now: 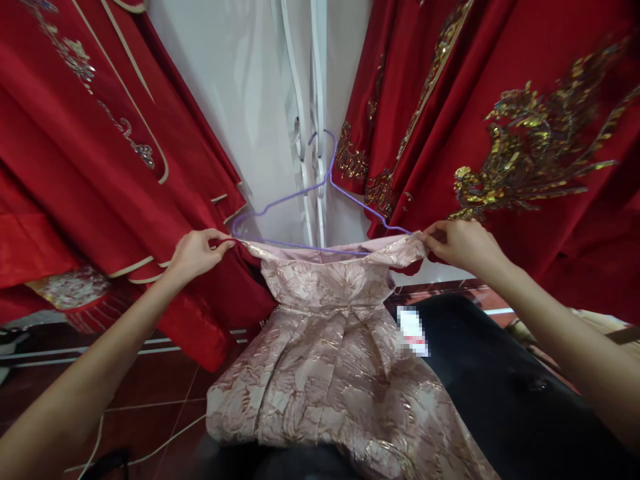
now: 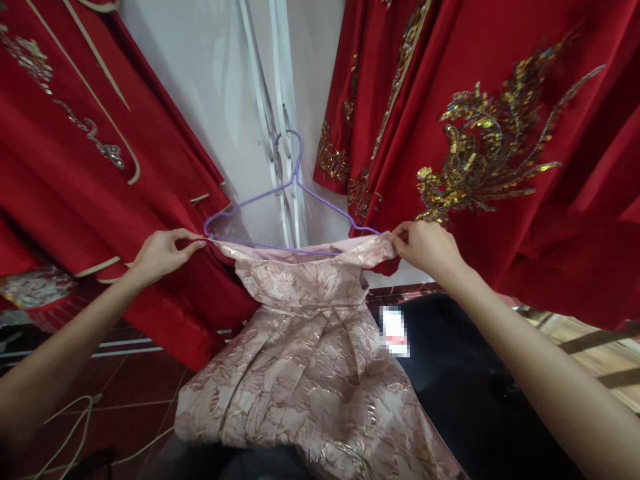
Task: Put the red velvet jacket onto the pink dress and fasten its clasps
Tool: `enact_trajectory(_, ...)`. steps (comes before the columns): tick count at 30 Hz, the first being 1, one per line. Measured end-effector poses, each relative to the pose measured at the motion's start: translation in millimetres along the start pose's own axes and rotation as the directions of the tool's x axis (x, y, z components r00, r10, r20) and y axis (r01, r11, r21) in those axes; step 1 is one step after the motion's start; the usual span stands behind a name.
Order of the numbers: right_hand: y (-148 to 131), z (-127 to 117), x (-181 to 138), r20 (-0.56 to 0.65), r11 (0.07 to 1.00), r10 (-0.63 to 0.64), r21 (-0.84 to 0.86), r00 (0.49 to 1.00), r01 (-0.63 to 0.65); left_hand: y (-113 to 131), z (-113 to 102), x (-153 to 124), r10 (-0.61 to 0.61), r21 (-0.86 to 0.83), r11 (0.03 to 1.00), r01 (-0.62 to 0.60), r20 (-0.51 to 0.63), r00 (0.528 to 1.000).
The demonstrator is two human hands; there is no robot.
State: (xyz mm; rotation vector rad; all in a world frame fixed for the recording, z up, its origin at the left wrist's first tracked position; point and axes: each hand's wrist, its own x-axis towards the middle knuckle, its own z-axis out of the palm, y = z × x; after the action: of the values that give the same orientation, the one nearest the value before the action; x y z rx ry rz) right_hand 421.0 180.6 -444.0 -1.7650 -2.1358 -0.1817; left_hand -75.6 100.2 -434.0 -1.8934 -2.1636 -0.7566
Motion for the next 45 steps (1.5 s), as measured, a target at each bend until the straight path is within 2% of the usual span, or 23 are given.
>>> enact_trajectory(2, 3, 7, -6, 0.143, 0.998, -0.022, 0.058, 0.989, 0.014, -2, 1, -13, 0.112, -0.027, 0.993, -0.111, 0.04, 0.993)
enact_trajectory(4, 8, 11, -14, 0.261, 0.992, -0.072, 0.123, 0.963, 0.04, 3, 3, -28, 0.253, -0.002, 0.968, -0.253, 0.033, 0.967)
enact_trajectory(6, 10, 8, -27, 0.271, 0.989, -0.088, 0.137, 0.959, 0.052, 15, 3, -43, 0.402, 0.06, 0.913, -0.403, 0.016, 0.915)
enact_trajectory(9, 5, -14, -52, 0.147, 0.993, -0.093, 0.087, 0.985, 0.081, 47, 4, -58, 0.605, 0.095, 0.79, -0.606, 0.044, 0.795)
enact_trajectory(11, -5, -33, -67, 0.028, 0.985, -0.16, 0.067, 0.987, 0.158, 71, 9, -57, 0.697, 0.084, 0.709, -0.7, 0.063, 0.714)
enact_trajectory(14, -23, -52, -83, -0.105, 0.973, -0.217, 0.05, 0.97, 0.224, 103, 27, -43, 0.767, 0.049, 0.636, -0.77, 0.072, 0.638)
enact_trajectory(16, -31, -57, -87, -0.149, 0.967, -0.234, 0.068, 0.961, 0.246, 116, 44, -30, 0.782, 0.005, 0.618, -0.786, 0.097, 0.616)
enact_trajectory(19, -35, -56, -85, -0.195, 0.959, -0.248, 0.088, 0.949, 0.269, 124, 68, -19, 0.765, -0.066, 0.638, -0.767, 0.163, 0.623)
enact_trajectory(22, -27, -53, -76, -0.199, 0.966, -0.213, 0.101, 0.957, 0.236, 118, 78, -22, 0.748, -0.143, 0.66, -0.737, 0.215, 0.628)
enact_trajectory(27, -7, -46, -57, -0.179, 0.977, -0.097, 0.17, 0.979, 0.128, 96, 63, -35, 0.725, -0.198, 0.688, -0.698, 0.211, 0.655)
enact_trajectory(33, 2, -39, -41, -0.109, 0.982, 0.081, 0.178, 0.991, -0.061, 89, 46, -39, 0.729, -0.187, 0.683, -0.706, 0.224, 0.646)
enact_trajectory(38, 5, -38, -36, -0.1, 0.985, 0.071, 0.165, 0.992, -0.054, 91, 45, -41, 0.732, -0.154, 0.678, -0.719, 0.23, 0.641)
enact_trajectory(45, 3, -41, -35, -0.12, 0.99, -0.011, 0.14, 0.993, 0.027, 98, 45, -45, 0.728, -0.119, 0.679, -0.724, 0.227, 0.646)
